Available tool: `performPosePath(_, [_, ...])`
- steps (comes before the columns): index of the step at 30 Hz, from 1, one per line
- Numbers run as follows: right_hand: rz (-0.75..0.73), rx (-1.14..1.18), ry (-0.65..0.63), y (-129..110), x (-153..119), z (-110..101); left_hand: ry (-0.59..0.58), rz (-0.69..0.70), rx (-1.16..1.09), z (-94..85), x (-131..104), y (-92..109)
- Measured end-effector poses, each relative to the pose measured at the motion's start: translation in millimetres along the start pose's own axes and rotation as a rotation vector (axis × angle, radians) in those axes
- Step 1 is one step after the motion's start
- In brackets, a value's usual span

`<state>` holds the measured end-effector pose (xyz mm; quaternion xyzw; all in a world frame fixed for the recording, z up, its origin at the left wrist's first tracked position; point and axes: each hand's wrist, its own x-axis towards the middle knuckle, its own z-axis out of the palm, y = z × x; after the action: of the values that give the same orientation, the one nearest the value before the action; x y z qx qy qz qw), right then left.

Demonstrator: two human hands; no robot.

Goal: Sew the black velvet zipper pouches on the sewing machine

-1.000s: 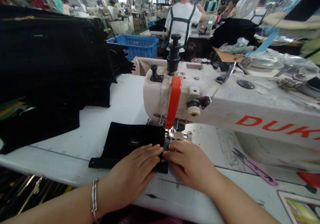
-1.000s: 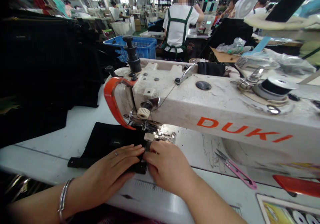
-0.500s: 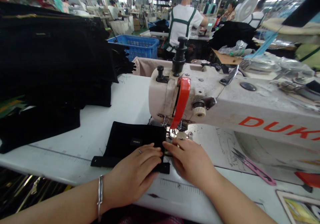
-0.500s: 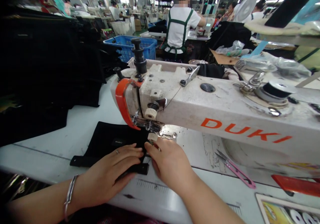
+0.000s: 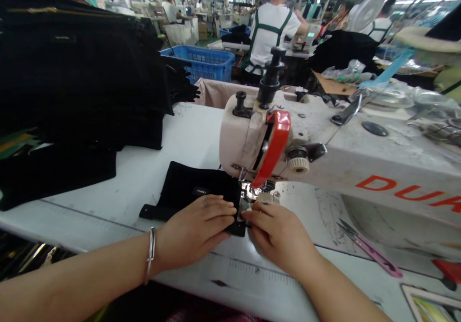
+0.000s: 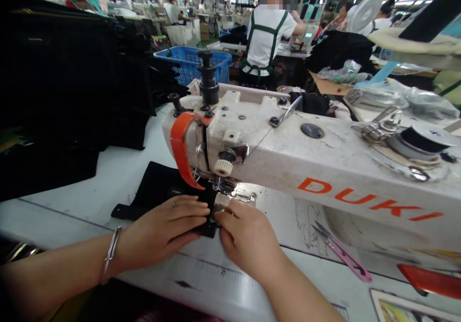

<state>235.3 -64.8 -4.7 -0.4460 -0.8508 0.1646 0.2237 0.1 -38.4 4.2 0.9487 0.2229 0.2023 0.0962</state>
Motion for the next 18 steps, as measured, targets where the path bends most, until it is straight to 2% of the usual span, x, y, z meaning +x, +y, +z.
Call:
performPosePath(4, [-0.018,0.012,-0.019,-0.8,0.1,-2.8,-0.016,-0.036,0.062,0.2,-0.8,7.2])
performPosePath(7, [-0.01,-0.012,-0.038,-2.2,1.7,-1.9,-0.005,0.002,0.059,-1.1,-0.1,6.9])
performPosePath(13, [0.001,-0.056,-0.031,-1.6,0.3,2.2,0.012,0.117,0.076,-1.1,3.7,-11.1])
performPosePath(18, [0.033,-0.119,-0.055,-2.2,3.0,3.2,-0.003,0.15,0.11,2.9,9.5,-28.8])
